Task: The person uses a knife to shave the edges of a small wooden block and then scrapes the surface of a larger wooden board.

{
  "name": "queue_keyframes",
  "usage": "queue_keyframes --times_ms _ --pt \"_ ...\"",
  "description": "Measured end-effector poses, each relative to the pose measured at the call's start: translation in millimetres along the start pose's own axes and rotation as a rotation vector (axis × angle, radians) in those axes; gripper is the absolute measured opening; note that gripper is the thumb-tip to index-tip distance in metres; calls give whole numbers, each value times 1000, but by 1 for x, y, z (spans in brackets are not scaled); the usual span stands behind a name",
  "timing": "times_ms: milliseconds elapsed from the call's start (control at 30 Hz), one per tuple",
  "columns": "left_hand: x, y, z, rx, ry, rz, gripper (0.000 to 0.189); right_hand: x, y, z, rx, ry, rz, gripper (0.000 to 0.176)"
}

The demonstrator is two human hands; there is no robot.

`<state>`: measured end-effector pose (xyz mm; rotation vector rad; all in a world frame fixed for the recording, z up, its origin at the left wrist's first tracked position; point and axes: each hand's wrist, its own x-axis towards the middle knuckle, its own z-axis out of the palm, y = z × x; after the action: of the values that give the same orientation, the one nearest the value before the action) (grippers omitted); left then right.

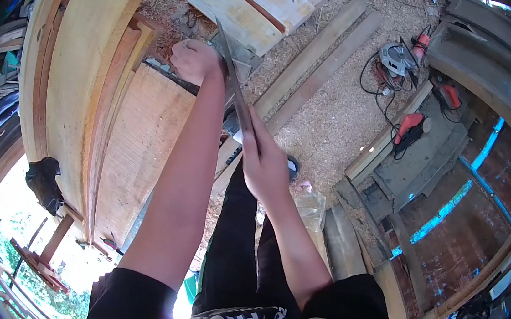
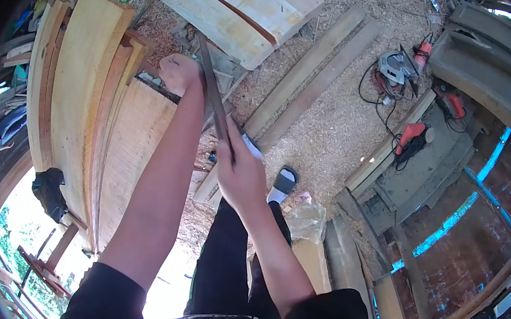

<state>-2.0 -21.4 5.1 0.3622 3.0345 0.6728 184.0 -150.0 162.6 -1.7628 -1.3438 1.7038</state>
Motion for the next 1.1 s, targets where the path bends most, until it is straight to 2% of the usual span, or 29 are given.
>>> queue_keyframes --times_ms 100,200,300,333,400,500,533,633,667,767,833,900,1000,1100 --pt "-1 1 -2 4 -1 7 27 24 -3 8 33 -39 56 49" --pt "2 -4 1 24 3 3 29 -18 27 -8 50 -11 -48 50" --pt "3 -1 2 37 17 -3 33 -26 27 -9 96 1 -62 50" --pt "0 -1 2 47 10 -4 33 -11 17 -6 89 0 -63 50" --pt "-1 -2 0 45 2 -9 33 34 -8 7 37 -64 64 50" --pt "-1 1 -2 32 1 -7 32 10 -3 2 66 -16 -14 50" --pt "-1 2 -2 17 7 -13 31 -9 21 -3 51 -18 -60 49" --pt "1 -2 3 29 2 -7 31 -27 19 -11 99 -36 -38 48" --pt "-2 -5 2 30 -3 -8 31 -5 20 -2 26 42 -165 49" --pt "0 -1 -3 73 -8 7 31 54 -9 25 56 9 -67 49" --pt "2 -5 2 6 -20 4 31 21 16 18 9 51 -117 49" --pt "1 -6 2 -6 2 30 31 -29 25 -1 168 33 -56 50" --pt "-3 -6 1 -12 -12 31 31 -22 14 -12 36 -14 -9 50" --pt "-1 -1 -1 -9 48 27 26 61 -10 19 33 -25 -17 50"
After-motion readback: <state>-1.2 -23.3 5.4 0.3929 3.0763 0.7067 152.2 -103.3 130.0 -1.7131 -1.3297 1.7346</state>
